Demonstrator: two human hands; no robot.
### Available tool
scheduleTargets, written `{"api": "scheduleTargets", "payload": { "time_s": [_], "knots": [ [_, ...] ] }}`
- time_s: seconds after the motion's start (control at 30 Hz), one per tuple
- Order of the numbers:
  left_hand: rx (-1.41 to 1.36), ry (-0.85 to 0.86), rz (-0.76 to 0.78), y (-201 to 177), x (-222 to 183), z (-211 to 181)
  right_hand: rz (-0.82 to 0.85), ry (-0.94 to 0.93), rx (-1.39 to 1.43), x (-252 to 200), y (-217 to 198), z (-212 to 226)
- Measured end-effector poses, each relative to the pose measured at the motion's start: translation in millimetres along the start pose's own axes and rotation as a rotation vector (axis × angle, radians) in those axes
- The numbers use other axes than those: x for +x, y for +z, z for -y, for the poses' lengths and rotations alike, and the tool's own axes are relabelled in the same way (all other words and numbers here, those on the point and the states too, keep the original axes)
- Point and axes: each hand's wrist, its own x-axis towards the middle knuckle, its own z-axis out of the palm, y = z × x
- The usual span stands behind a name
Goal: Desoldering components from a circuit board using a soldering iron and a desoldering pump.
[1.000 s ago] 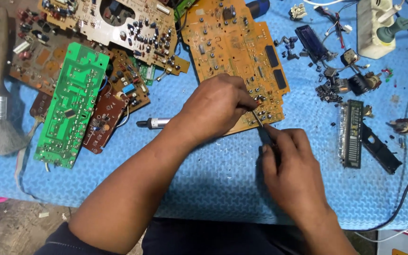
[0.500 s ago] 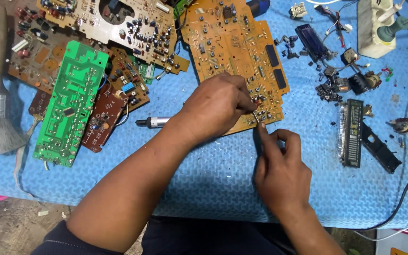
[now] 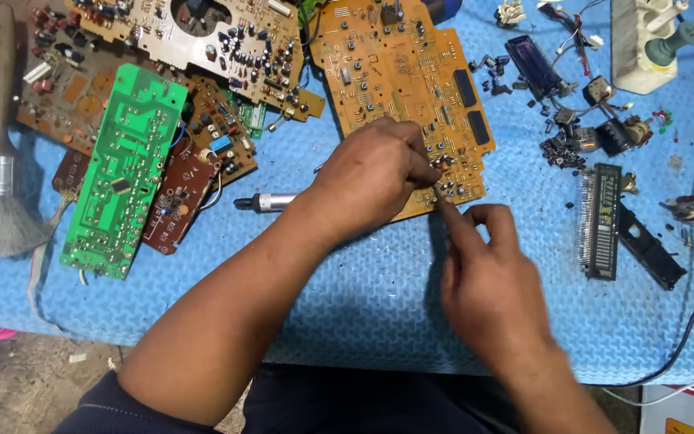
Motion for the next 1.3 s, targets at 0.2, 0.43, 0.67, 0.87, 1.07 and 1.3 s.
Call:
{"api": "scheduleTargets", "payload": {
  "time_s": [0.2, 0.43, 0.67, 0.87, 1.07, 1.3],
  "knots": [
    [0.001, 0.006, 0.003, 2, 0, 2, -0.134, 0.053, 0.045, -15, 34, 2],
    [-0.07, -0.053, 0.018, -18, -4, -13, 0.039, 0.037, 0.178, 6, -12, -4],
    [-0.088, -0.043, -0.055, -17, -1, -14, 0.139, 0.006, -0.118, 27, -46, 4],
    [-0.052, 0.04, -0.081, -7, -1, -9, 0.171, -0.004, -0.188, 28, -50, 2],
    [-0.087, 0.007, -0.103, -11, -3, -12, 0.064, 0.043, 0.01, 13, -30, -7],
    [-0.077, -0.287, 0.072, -18, 18, -16, -0.027, 0.013, 0.04, 3, -16, -10]
  ]
}}
